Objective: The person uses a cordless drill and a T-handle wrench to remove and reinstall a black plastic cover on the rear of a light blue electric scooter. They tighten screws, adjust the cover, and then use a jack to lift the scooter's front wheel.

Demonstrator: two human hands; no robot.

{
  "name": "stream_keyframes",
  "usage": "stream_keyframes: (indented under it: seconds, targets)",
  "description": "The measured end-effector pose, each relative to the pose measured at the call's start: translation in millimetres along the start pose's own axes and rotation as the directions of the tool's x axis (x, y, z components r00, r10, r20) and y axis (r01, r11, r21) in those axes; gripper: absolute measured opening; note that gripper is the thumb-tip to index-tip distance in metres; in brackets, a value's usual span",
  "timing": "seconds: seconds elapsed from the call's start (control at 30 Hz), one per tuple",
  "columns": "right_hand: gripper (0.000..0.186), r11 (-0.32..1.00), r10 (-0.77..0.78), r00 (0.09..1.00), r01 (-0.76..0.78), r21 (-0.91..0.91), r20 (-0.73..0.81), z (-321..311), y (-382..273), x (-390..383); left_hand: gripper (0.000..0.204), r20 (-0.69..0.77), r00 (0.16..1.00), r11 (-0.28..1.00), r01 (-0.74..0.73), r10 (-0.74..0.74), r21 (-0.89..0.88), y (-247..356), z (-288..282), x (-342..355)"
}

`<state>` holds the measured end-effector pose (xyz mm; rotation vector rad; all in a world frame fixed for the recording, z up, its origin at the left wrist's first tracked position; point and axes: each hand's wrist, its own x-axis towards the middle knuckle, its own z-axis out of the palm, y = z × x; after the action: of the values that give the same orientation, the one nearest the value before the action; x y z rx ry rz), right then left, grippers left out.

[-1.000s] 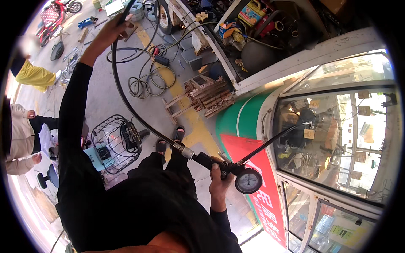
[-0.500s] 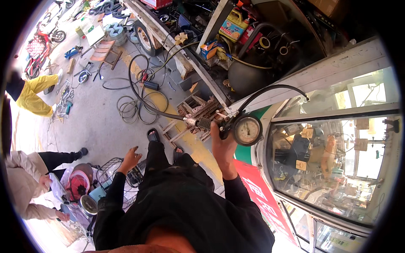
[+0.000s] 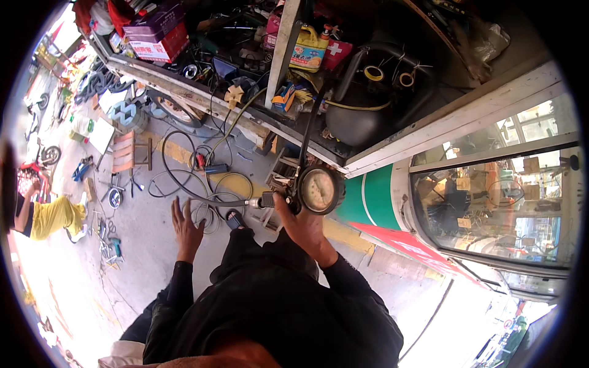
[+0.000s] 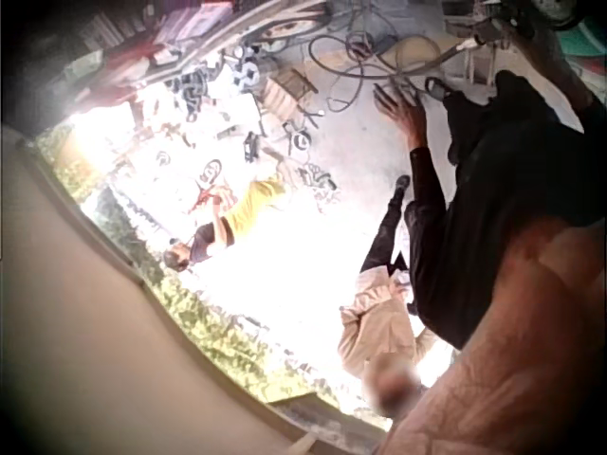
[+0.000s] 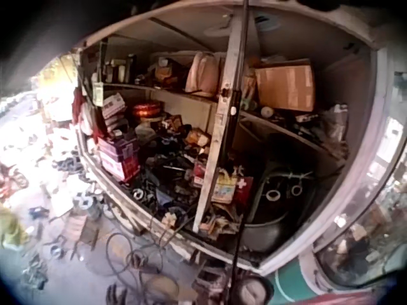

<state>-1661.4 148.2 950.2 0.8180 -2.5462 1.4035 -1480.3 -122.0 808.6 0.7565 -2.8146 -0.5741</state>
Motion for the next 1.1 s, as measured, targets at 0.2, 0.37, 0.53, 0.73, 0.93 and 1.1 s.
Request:
stream_keyframes:
  seconds: [0.2,0.37,0.53,0.73,0.93,1.1]
  targets:
    - [0.017,0.983,0.181,0.983,-0.182,0.028,0.007,0,-22,74,0.038,0.272,0.811,0.855,-0.485,0.518,-0.182,-19,30,108]
    - [0.019,0.939,0.324,0.939,-0.334,0.087,0.113,7,-55,83,0.031,0.504,0.689,0.854,-0.432,0.521,-0.292,-21,45,113]
    - [0.036,0.999,-0.041,0.975,0.042,0.002,0.217,63,-43,52,0.027,0.603,0.736,0.947,-0.176,0.307,-0.268,-71,58,72]
    - [0.039,0.986,-0.072,0.966,0.032,0.164,0.248,126,-54,98,0.026,0.647,0.736,0.965,-0.029,0.197,-0.262,-110,48,39]
    - [0.036,0.849,0.17,0.982,-0.106,0.518,-0.077,161,-21,295,0.02,0.375,0.926,0.982,0.04,0.033,-0.185,-135,58,99]
    - [0.069,0.97,0.199,0.838,-0.243,-0.02,-0.508,195,54,502,0.019,0.226,0.974,0.982,0.039,0.003,-0.184,-137,48,214]
